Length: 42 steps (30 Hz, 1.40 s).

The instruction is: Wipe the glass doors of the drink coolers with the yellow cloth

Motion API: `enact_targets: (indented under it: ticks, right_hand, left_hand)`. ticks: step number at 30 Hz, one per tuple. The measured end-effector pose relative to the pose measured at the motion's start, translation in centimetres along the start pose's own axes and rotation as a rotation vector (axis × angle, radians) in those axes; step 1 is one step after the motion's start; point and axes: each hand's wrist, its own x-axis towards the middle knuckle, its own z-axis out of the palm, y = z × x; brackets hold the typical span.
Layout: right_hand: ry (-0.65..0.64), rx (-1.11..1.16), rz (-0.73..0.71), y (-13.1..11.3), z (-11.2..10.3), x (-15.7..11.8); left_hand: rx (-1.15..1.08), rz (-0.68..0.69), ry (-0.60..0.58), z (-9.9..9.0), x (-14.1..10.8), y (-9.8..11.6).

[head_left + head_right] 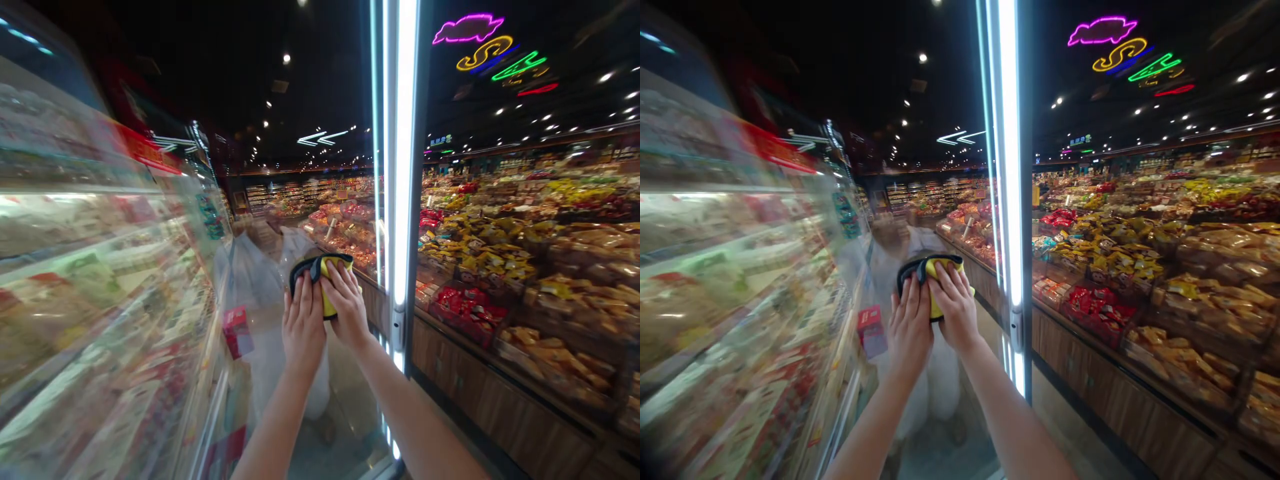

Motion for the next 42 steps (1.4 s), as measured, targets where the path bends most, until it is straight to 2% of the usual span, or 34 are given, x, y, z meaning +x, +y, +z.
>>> enact_targets:
  ticks: [3,5,7,10,12,14,18,20,22,25,27,29,33,35,37,40,42]
  right_hand:
    - [0.010,0.018,0.013,2.8,-1.7,3.1]
    - [0.043,0.022,0.059,4.6,-2.5,2.8]
    - [0.078,0.016,0.110,5.6,-2.7,0.6]
    - [0.081,-0.005,0.154,5.5,-2.1,-3.6]
    - [0.062,-0.009,0.150,5.2,-1.7,-4.6]
    - [0.052,0.005,0.122,5.4,-1.8,-3.2]
    - [0.064,0.051,0.055,7.3,-3.1,2.2]
    - [0.085,0.060,0.073,8.1,-3.6,2.8]
    - [0.110,0.049,0.128,8.3,-3.6,1.1]
    - [0.123,0.015,0.191,8.0,-2.8,-3.3]
    - [0.118,0.006,0.184,7.8,-2.4,-4.5]
    - [0.131,0.016,0.146,8.0,-2.3,-2.8]
    - [0.200,0.049,0.075,8.7,-3.5,5.6]
    - [0.180,0.044,0.039,8.9,-4.2,8.4]
    - [0.133,0.047,-0.030,8.9,-4.7,8.4]
    - [0.077,0.063,-0.106,9.2,-4.9,5.0]
    - [0.096,0.050,-0.047,9.3,-4.6,3.3]
  left_hand:
    - [-0.052,-0.010,-0.007,0.9,4.1,1.5]
    - [-0.062,0.021,-0.023,1.8,5.2,2.9]
    - [-0.044,0.074,-0.054,2.7,4.4,3.9]
    - [0.005,0.149,-0.093,3.4,1.0,4.4]
    - [0.037,0.162,-0.092,3.5,-0.2,4.2]
    - [0.058,0.143,-0.069,3.5,0.5,4.0]
    - [0.058,0.083,-0.004,3.8,5.6,4.6]
    - [0.042,0.090,-0.006,4.1,6.8,5.2]
    - [0.029,0.128,-0.041,4.5,6.0,5.7]
    - [0.040,0.215,-0.093,5.1,2.8,5.9]
    - [0.056,0.262,-0.093,5.3,1.8,5.6]
    - [0.060,0.279,-0.068,5.1,3.1,5.1]
    - [0.036,0.228,0.011,3.7,10.2,4.2]
    - [0.022,0.193,0.042,3.1,12.3,3.7]
    - [0.032,0.175,0.056,2.9,12.1,3.5]
    - [0.072,0.240,0.055,3.4,9.2,3.8]
    - [0.087,0.309,0.041,3.8,8.3,4.2]
